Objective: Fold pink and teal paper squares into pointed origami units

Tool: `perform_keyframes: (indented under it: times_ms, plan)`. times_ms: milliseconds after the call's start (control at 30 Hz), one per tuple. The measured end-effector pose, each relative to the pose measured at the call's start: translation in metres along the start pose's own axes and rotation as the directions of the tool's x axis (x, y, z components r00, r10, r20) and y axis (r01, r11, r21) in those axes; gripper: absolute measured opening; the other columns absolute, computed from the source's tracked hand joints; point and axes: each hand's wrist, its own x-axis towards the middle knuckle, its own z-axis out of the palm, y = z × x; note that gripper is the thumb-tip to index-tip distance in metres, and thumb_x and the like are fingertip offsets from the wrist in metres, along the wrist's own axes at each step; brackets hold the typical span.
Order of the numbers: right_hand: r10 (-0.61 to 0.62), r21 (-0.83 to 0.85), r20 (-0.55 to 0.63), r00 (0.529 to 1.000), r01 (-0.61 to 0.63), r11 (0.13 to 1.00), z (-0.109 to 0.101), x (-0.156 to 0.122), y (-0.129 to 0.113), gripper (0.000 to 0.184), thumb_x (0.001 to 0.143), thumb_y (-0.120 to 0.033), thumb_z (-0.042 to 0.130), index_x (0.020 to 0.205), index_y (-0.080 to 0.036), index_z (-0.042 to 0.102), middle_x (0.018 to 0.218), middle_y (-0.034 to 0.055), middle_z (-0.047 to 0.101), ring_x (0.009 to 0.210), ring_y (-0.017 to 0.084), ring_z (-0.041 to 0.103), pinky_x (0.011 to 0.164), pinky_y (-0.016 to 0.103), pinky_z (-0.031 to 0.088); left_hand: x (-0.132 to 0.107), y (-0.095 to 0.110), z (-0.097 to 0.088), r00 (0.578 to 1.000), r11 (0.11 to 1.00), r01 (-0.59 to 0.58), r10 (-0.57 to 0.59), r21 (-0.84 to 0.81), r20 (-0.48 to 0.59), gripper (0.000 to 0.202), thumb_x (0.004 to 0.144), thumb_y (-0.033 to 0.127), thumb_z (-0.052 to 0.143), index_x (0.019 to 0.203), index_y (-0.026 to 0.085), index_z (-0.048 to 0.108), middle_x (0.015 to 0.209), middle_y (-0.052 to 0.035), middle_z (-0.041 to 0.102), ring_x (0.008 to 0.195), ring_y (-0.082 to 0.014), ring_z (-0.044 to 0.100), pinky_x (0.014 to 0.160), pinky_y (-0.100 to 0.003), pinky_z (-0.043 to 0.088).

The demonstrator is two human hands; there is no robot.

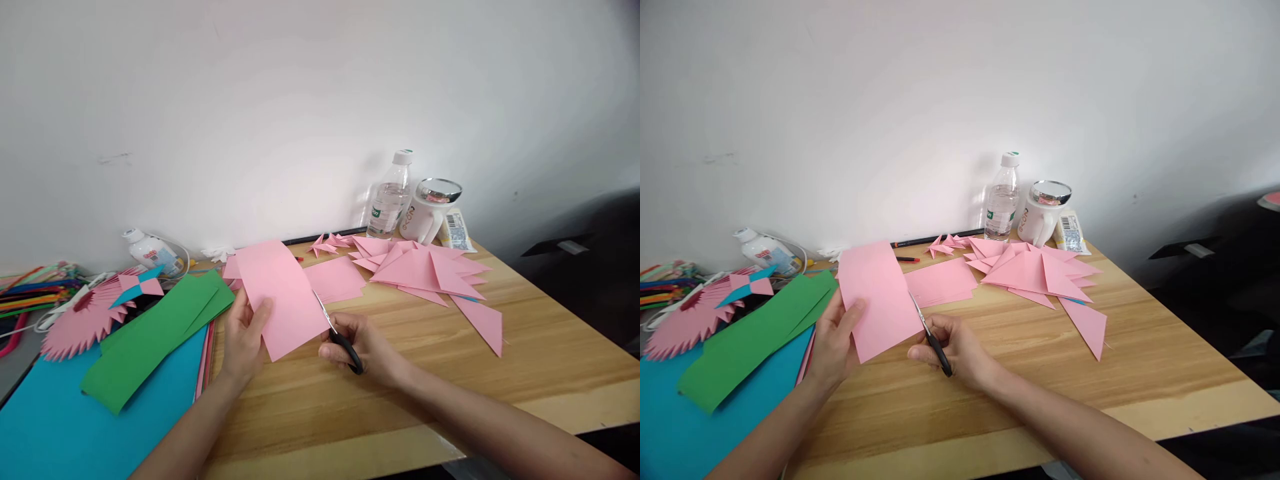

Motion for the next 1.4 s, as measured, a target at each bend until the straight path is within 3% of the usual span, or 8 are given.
perform_keyframes:
  times_ms: [200,433,700,867,1100,1400]
  plan:
    - [0.014,0.033,0.007,1.000,-0.014,0.999,-0.0001,0.0013,0.0006,0.042,0.070,-0.052,0.071,0.071,-0.017,0.047,0.052,-0.0075,0.041,0.047,0.006,0.032,0.045,0.021,0.023,0.0009,-0.0031,-0.0025,0.997,0.998,0.026,-0.030,0.063,0.073,0.039,0.077,0.034,0.070,0.109,0.019,0.054,0.100,-0.0039,0.064,0.087,-0.0166,0.060,0.070,-0.024,0.050]
    - [-0.078,0.078,0.012,0.997,0.077,0.994,0.0002,0.0034,-0.0005,0.040,0.069,-0.046,0.075,0.076,-0.017,0.048,0.065,-0.0045,0.045,0.060,0.008,0.039,0.054,0.021,0.031,-0.0021,-0.0054,-0.0067,0.994,0.970,-0.054,0.029,0.239,0.105,0.031,0.078,0.036,0.067,0.101,0.017,0.055,0.094,-0.0035,0.062,0.079,-0.0139,0.056,0.063,-0.020,0.048]
    - [-0.054,0.072,0.039,0.998,0.051,0.996,-0.0022,0.0022,0.0034,0.038,0.072,-0.043,0.073,0.087,-0.015,0.052,0.070,-0.0021,0.050,0.063,0.010,0.042,0.056,0.022,0.034,-0.0018,-0.0060,-0.0044,0.994,0.960,-0.108,0.096,0.258,0.061,0.036,0.077,0.033,0.068,0.105,0.018,0.050,0.092,-0.0039,0.064,0.077,-0.0143,0.059,0.061,-0.021,0.051]
    - [-0.069,0.084,0.033,0.997,0.066,0.994,-0.0017,0.0031,0.0023,0.037,0.071,-0.041,0.074,0.085,-0.015,0.052,0.075,-0.0002,0.053,0.067,0.011,0.046,0.059,0.023,0.036,-0.0023,-0.0033,-0.0041,0.993,0.947,-0.109,0.092,0.302,0.070,0.032,0.076,0.033,0.068,0.099,0.017,0.054,0.089,-0.0040,0.065,0.076,-0.0150,0.060,0.060,-0.021,0.051]
    - [-0.027,0.076,0.035,0.999,0.024,0.997,-0.0023,0.0026,0.0007,0.039,0.064,-0.035,0.079,0.078,-0.016,0.048,0.064,-0.0054,0.045,0.059,0.008,0.038,0.054,0.021,0.030,-0.0020,-0.0016,-0.0033,0.990,0.941,-0.131,0.108,0.312,0.091,0.030,0.075,0.031,0.067,0.098,0.016,0.056,0.089,-0.0042,0.066,0.075,-0.0152,0.061,0.059,-0.022,0.051]
    - [0.010,0.057,-0.001,1.000,-0.010,0.998,0.0005,0.0024,-0.0030,0.037,0.062,-0.033,0.079,0.077,-0.016,0.050,0.065,-0.0040,0.049,0.058,0.008,0.039,0.055,0.020,0.032,-0.0041,0.0019,-0.0001,0.993,0.939,-0.111,0.093,0.326,0.071,0.028,0.073,0.032,0.067,0.092,0.016,0.056,0.084,-0.0042,0.066,0.072,-0.0156,0.062,0.053,-0.021,0.049]
